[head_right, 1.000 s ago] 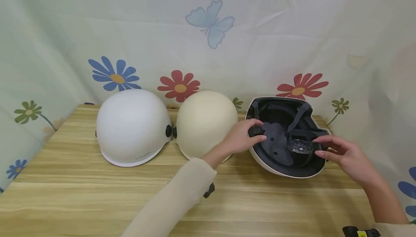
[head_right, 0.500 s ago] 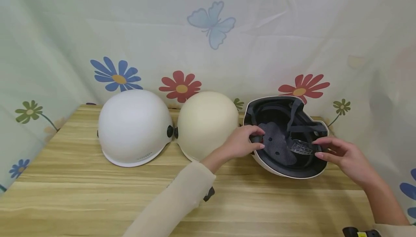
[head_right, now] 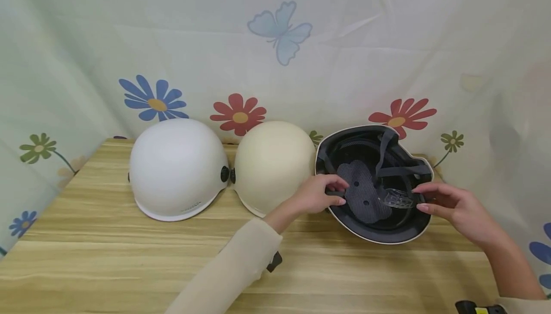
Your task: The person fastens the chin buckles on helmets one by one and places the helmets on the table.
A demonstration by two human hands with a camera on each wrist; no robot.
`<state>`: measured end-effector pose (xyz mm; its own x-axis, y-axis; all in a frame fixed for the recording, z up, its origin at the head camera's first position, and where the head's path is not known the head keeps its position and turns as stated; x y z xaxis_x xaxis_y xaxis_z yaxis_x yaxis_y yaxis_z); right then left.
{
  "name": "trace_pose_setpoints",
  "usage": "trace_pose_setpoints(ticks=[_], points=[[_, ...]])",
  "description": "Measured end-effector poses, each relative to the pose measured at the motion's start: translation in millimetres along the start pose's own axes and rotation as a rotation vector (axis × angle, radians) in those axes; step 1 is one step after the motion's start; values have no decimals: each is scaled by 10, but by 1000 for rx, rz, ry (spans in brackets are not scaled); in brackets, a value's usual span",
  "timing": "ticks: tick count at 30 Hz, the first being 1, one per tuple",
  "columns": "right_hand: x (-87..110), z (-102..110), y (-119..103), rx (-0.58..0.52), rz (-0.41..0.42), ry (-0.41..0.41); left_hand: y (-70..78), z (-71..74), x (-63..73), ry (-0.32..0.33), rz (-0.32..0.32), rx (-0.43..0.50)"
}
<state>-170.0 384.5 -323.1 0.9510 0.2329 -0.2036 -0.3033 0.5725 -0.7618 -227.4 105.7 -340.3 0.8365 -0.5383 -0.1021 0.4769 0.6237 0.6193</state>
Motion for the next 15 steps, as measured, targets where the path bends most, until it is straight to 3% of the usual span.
trace_pose_setpoints(ticks=[8, 15], points=[[-1, 9, -13, -27, 15, -17, -26, 41, -4, 104, -12, 169], [-24, 5, -5, -23, 14, -10, -31, 287, 11, 152, -54, 351]])
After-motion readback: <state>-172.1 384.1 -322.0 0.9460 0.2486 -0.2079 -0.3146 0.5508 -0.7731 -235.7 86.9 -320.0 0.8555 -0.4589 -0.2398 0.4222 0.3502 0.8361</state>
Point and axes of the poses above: each hand's wrist, its own x-axis away from the middle knuckle, its own z-axis out of the back of the hand, y = z × x, the point moved 2 cm from there along -x, towards the middle knuckle, and after that the axes turned 7 degrees about -x, right-handed, at the moved point
